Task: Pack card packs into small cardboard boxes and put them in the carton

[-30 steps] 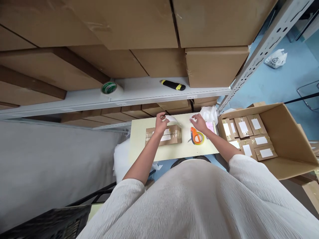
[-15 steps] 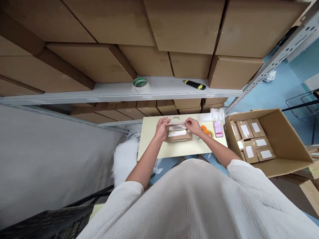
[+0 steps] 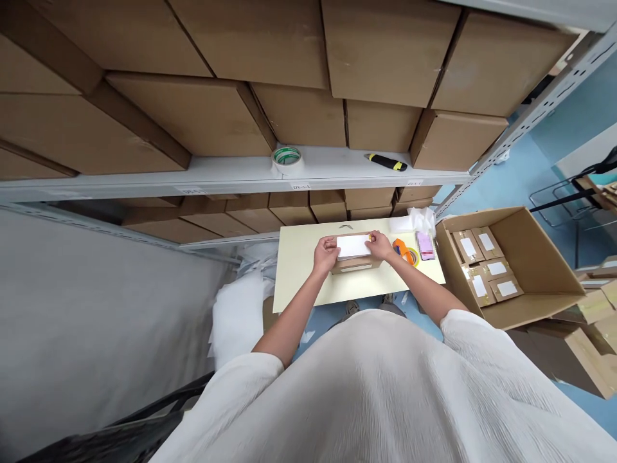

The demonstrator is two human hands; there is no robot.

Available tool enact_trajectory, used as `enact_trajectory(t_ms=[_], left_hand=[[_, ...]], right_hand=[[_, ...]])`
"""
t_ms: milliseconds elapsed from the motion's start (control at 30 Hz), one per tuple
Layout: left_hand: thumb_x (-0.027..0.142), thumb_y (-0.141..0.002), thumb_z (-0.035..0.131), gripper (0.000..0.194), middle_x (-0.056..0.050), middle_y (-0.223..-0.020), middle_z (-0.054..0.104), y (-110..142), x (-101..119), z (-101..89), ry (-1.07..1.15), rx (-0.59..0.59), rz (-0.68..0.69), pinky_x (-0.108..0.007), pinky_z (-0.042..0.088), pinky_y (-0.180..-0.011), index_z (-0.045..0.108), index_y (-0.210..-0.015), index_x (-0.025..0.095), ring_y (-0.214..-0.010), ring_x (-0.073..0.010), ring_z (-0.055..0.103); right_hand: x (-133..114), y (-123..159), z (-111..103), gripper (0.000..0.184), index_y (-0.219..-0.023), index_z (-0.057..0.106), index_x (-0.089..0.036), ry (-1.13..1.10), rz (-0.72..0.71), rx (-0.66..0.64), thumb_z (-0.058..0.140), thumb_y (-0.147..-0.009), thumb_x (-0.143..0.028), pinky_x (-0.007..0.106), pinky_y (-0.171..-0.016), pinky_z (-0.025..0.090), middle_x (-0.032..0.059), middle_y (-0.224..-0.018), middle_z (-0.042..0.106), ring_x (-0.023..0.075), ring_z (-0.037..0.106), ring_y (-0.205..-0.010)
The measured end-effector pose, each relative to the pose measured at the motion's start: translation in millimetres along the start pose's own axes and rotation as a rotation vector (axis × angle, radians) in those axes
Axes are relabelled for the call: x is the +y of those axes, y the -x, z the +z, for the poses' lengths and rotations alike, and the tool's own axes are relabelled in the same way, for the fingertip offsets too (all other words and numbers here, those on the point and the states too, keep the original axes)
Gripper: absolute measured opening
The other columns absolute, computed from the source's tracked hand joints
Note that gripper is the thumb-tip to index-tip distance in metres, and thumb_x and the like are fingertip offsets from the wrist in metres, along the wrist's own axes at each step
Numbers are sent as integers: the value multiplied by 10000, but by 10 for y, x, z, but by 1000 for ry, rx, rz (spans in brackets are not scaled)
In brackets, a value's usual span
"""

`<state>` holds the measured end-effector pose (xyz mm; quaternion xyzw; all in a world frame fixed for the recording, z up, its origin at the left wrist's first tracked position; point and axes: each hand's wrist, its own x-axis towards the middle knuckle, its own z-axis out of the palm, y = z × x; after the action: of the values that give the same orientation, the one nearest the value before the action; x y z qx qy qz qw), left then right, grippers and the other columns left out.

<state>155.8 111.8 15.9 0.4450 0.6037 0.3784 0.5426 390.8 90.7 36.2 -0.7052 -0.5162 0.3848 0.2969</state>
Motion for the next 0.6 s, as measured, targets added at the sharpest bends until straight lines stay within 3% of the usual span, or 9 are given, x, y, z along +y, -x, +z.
enact_trajectory(t_ms=[167,600], left_hand=[[82,-888,722,434,-30,-1134,702,29,-91,35,-163,34,65,-319,573,-888,591,-1270,243,-838,-135,674],[30,-925,606,406,-50,-1260,687,-18,-239,77,-502,19,186,-411,529,-1045,587,-1260,259,-868,-173,704]], right_hand=[[102,-30,120,410,-1176,683,-249,110,30,73,680,-767,-234,340,-843,557,-17,-892,665,203,650,-826],[270,-79,289,486,-1328,626,-203,285,-120,56,622,-846,-144,421,-971,580,67,-1120,655,217,641,-901]])
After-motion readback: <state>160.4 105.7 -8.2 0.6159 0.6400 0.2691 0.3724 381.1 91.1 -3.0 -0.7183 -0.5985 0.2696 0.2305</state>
